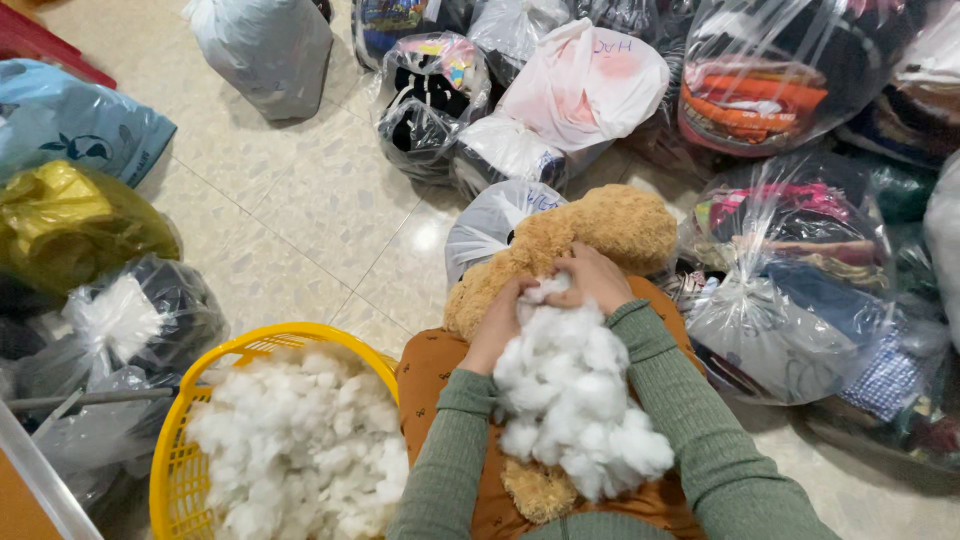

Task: The person sits on the floor and repeatedly stuffs white cotton-like filling into a light brown plush toy. They take handfuls of filling from a yellow basket and push it into the toy's body, adjusting the toy's position as needed.

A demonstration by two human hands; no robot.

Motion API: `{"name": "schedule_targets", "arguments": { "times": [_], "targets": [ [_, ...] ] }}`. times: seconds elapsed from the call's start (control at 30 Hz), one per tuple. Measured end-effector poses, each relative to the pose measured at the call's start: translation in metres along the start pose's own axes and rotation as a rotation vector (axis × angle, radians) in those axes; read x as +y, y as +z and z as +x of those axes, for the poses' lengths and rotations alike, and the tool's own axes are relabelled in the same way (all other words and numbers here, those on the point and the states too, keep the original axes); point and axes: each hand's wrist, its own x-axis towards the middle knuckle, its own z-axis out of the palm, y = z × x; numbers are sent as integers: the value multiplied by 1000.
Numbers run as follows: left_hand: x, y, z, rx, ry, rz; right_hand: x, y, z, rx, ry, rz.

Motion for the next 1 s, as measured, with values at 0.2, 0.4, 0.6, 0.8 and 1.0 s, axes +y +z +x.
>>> {"name": "schedule_targets", "arguments": {
  "times": [0.2, 0.4, 0.6, 0.8, 1.0],
  "targets": [
    [38, -22, -3, 49, -146, 139, 7, 9, 5, 107, 59, 42],
    [33, -17, -22, 0, -151, 414, 1, 6, 3, 150, 138, 176],
    [-3, -1, -25, 97, -177, 458, 11, 14, 12, 219, 19, 162],
    [-34, 5, -25, 7, -237, 539, 27, 20, 42, 203, 168, -72],
    [-32, 5, -27, 109, -96, 584, 26, 9, 43, 353, 185, -109]
  ]
}}
